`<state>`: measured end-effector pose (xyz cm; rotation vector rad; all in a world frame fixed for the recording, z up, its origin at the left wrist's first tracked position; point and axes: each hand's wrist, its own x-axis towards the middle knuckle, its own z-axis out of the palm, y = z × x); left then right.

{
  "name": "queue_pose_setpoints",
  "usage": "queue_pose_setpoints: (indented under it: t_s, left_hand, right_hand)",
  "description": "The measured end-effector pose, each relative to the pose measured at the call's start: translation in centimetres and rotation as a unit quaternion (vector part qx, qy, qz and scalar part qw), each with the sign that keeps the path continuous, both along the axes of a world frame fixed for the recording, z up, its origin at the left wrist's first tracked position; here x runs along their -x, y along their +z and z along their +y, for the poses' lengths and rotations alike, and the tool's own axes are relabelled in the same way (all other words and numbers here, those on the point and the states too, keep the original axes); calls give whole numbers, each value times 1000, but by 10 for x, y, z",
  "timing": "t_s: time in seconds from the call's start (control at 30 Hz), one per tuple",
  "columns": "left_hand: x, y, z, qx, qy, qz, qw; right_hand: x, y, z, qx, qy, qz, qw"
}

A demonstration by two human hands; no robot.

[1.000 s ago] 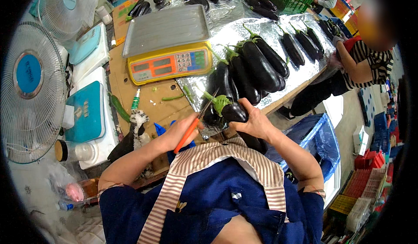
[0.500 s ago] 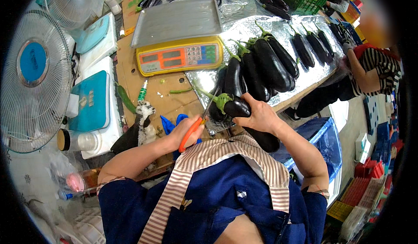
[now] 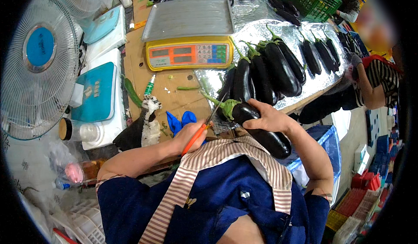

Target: The person picks up eggplants from a blue crate, trims the green stems using scissors, and places the trimmed eggplants onto a table covered with aluminum foil. The person repeats this process for multiple eggplants, handling them one at a time.

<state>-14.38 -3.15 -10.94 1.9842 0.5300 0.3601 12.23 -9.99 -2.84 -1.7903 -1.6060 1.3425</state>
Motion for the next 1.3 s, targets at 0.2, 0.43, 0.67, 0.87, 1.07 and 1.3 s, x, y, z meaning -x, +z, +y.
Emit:
queue_pose_setpoints:
  t_s: [0.2,0.43,0.67,0.87,1.07,1.3]
  left_hand:
    - [-6,13,-1,43,21,12,999]
    - [-4,12,3,-31,-6,14,999]
    - [-3,10,8,-74,-7,2,997]
    - [-6,18,22,-43,-37,65,996]
    - [-6,23,15,8,-58,37,998]
    - [-5,3,3,53,46,30,997]
  right_hand:
    - [-6,-7,2,49,-13,90,995]
    - [-17,-17,-3,207,-51,284,935]
    - [-6,-7,-2,18,-3,27,999]
    - [-8,9,-4,-64,10,-103,993]
    - [-10,3,-5,-29,50,-135,989]
    - [10,0,-2,-34,19,-245,969]
